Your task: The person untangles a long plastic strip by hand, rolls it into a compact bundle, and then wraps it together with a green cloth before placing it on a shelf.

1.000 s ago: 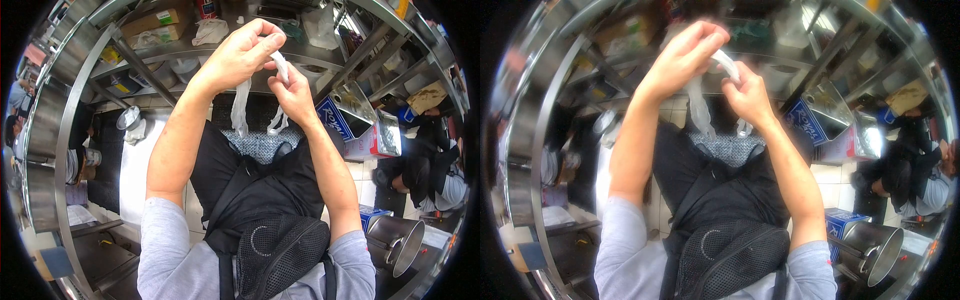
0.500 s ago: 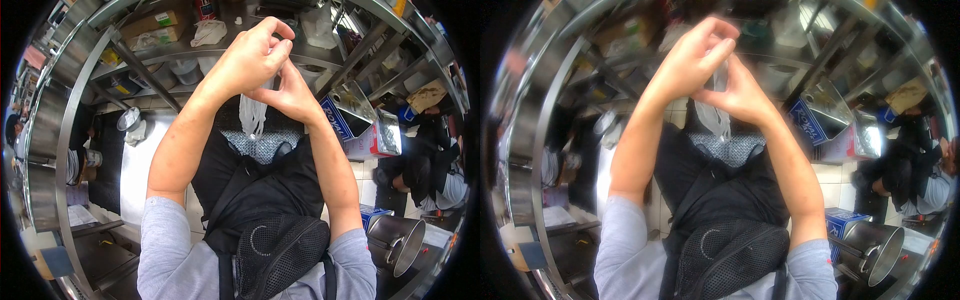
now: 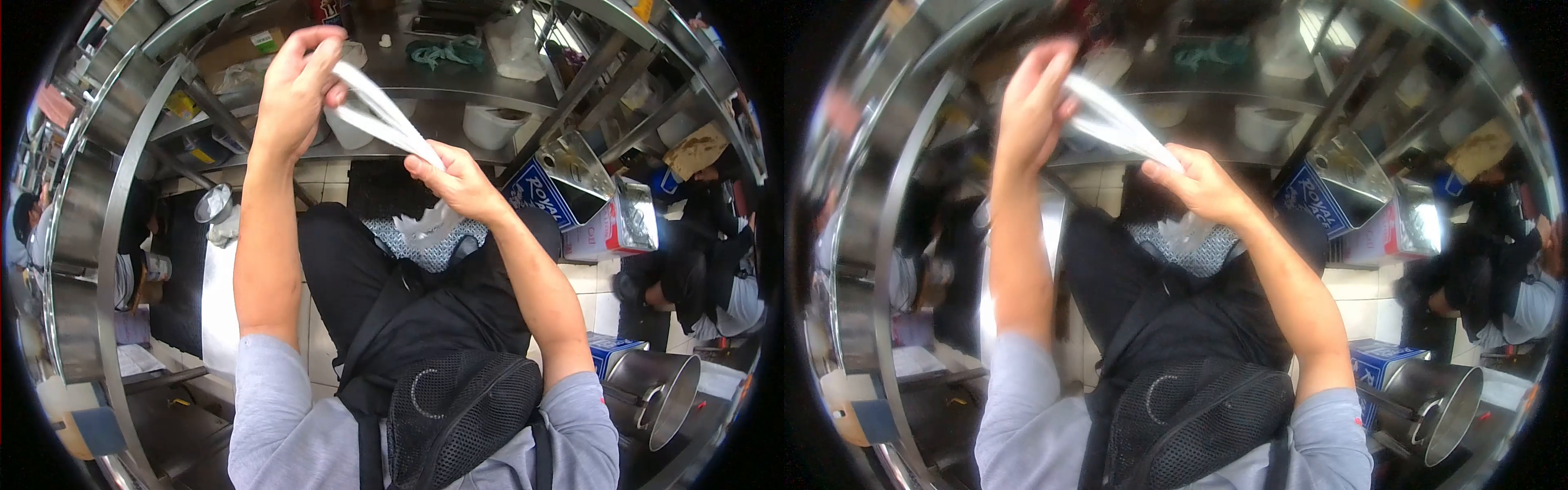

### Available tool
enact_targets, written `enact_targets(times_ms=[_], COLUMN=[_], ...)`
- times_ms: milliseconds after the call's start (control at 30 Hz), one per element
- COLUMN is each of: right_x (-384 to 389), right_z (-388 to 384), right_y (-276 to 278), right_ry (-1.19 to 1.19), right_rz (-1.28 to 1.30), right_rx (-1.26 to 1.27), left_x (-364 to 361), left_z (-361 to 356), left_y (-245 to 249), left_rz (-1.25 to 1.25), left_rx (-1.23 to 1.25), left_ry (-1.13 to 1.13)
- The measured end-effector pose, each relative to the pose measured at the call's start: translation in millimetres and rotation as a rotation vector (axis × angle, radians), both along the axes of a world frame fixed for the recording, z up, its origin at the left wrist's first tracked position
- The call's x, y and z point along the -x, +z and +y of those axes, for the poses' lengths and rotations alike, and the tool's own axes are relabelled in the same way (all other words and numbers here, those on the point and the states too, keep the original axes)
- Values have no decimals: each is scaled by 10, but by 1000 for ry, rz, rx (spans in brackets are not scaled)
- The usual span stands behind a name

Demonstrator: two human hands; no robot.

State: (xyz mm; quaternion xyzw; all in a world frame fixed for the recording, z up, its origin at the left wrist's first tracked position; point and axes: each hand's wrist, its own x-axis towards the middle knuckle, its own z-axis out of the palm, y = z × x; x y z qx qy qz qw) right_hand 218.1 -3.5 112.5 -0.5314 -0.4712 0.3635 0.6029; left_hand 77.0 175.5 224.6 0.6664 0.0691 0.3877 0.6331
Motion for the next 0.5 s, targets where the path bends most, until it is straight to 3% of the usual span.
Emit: enact_targets(times_ms=[133, 200, 267, 333, 400, 500], right_x=[-140, -148, -133, -167, -148, -92], right_z=[-136, -134, -168, -132, -123, -72], right_y=[72, 43, 46, -107, -138, -274], right_ry=[120, 124, 144, 193, 232, 283], right_rz=[-32, -239, -379, -501, -597, -662], right_rx=[60, 160, 189, 154, 251, 200], left_x=[149, 254, 343, 383, 331, 150], left_z=[245, 326, 392, 234, -13, -472], left_y=[-554, -824, -1073, -1008, -926, -750], left_rz=[36, 211, 403, 516, 404, 346], left_rx=[235, 99, -204, -369, -394, -650], left_ry=[131, 167, 260, 355, 224, -171])
